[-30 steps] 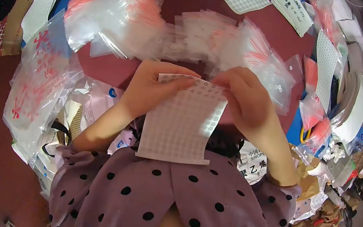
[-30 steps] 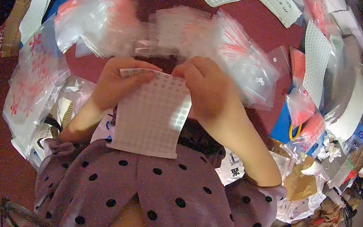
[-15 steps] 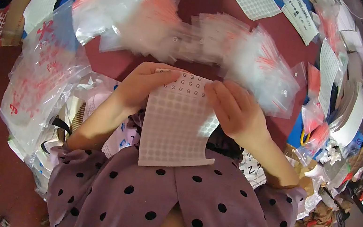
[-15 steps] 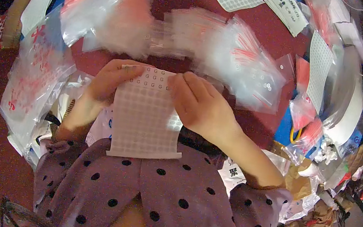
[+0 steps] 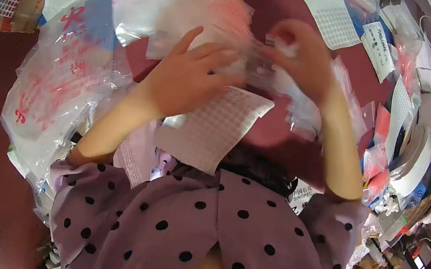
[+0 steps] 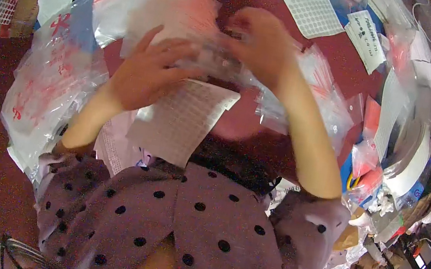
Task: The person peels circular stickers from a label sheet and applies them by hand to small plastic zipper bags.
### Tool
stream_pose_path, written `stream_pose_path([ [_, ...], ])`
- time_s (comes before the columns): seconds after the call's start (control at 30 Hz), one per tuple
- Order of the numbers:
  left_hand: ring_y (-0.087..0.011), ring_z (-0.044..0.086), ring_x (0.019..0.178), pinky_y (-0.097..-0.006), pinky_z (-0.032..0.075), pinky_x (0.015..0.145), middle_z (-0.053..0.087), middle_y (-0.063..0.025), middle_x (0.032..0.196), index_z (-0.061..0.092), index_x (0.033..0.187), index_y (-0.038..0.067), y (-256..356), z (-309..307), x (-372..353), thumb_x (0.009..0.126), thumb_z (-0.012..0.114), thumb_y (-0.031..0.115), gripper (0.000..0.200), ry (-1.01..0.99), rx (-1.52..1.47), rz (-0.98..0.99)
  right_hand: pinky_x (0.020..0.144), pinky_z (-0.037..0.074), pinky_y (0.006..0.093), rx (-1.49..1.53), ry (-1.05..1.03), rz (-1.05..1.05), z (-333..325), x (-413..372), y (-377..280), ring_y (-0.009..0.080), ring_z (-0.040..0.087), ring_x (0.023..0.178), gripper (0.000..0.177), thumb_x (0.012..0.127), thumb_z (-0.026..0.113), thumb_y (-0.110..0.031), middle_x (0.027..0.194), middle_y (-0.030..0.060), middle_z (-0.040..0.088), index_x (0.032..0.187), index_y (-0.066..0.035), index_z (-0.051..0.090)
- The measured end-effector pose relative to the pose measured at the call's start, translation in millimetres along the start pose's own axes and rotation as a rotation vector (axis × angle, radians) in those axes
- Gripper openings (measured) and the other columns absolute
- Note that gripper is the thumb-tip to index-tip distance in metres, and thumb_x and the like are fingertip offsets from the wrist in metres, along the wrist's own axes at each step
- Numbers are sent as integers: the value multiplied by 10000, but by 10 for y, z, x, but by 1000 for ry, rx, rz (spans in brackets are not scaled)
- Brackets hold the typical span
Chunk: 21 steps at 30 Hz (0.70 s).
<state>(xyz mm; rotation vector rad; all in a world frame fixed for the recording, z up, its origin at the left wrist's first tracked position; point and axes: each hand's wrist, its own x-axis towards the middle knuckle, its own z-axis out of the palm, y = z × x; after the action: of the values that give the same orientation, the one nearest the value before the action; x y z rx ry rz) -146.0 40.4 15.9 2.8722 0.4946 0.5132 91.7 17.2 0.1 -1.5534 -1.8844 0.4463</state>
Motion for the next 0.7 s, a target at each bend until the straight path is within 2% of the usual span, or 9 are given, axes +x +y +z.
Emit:
stream_pose_path([
  [0.03, -232, 510, 1024, -399, 377, 929, 566, -25, 1057, 600, 1080, 173, -55, 98, -61, 747, 599, 153, 333, -62, -13, 7, 674, 441, 329, 6, -2, -4, 119, 34, -47, 207, 562, 770, 327, 638, 761, -166, 853, 69, 603, 891, -50, 591],
  [0.1, -225, 515, 1022, -400, 370, 936, 570, -26, 1048, 588, 1099, 176, -117, 169, -176, 755, 592, 159, 344, -130, -26, 6, 675, 426, 377, -349, -74, -106, 301, 91, -131, 268, 530, 786, 402, 577, 780, -199, 823, 71, 548, 859, -59, 530],
  [0.2, -219, 509, 1067, -404, 367, 951, 568, -25, 1102, 573, 1117, 181, -75, 222, -348, 750, 595, 189, 368, -166, -175, 23, 684, 414, 403, -326, -159, -39, 154, 184, -115, 306, 508, 812, 447, 541, 788, -198, 819, 82, 506, 836, -55, 484],
  [0.27, -207, 507, 1093, -401, 380, 933, 565, -25, 1138, 566, 1118, 177, -23, 325, -417, 746, 601, 210, 375, 4, -124, 41, 696, 420, 395, -376, -191, -10, 114, 205, -121, 306, 513, 827, 438, 554, 780, -171, 839, 88, 510, 859, -49, 490],
  [0.33, -209, 510, 1091, -402, 385, 926, 566, -27, 1132, 563, 1123, 179, 2, 340, -398, 748, 601, 213, 378, 9, -108, 30, 720, 431, 378, 99, -238, -32, 116, 225, -127, 323, 514, 851, 396, 596, 728, -100, 856, 122, 492, 900, -31, 485],
  [0.47, -216, 515, 1093, -399, 395, 915, 566, -37, 1129, 558, 1137, 184, 32, 370, -350, 751, 603, 210, 390, 10, -102, 19, 726, 450, 353, 377, -350, 16, 342, 212, -294, 319, 527, 857, 367, 630, 672, -50, 885, 140, 492, 938, -12, 477],
  [0.57, -217, 509, 1096, -391, 396, 923, 562, -36, 1139, 554, 1139, 183, -9, 435, -403, 757, 596, 213, 386, 39, -105, 50, 712, 467, 343, 101, -346, -30, 456, 160, -262, 291, 546, 836, 367, 649, 652, -26, 924, 144, 509, 974, 0, 482],
  [0.63, -221, 507, 1095, -387, 397, 926, 560, -37, 1143, 554, 1133, 179, 4, 424, -453, 760, 590, 215, 376, 31, -67, 55, 706, 470, 433, -111, -252, -44, 294, 192, -273, 375, 555, 853, 303, 677, 601, -57, 962, 190, 538, 963, -14, 512],
  [0.7, -226, 505, 1095, -383, 397, 930, 558, -38, 1147, 554, 1127, 174, 14, 430, -451, 764, 583, 218, 367, 22, -26, 70, 713, 468, 437, -68, -254, -49, 249, 244, -246, 371, 558, 854, 300, 680, 603, -63, 940, 184, 548, 964, -23, 517],
])
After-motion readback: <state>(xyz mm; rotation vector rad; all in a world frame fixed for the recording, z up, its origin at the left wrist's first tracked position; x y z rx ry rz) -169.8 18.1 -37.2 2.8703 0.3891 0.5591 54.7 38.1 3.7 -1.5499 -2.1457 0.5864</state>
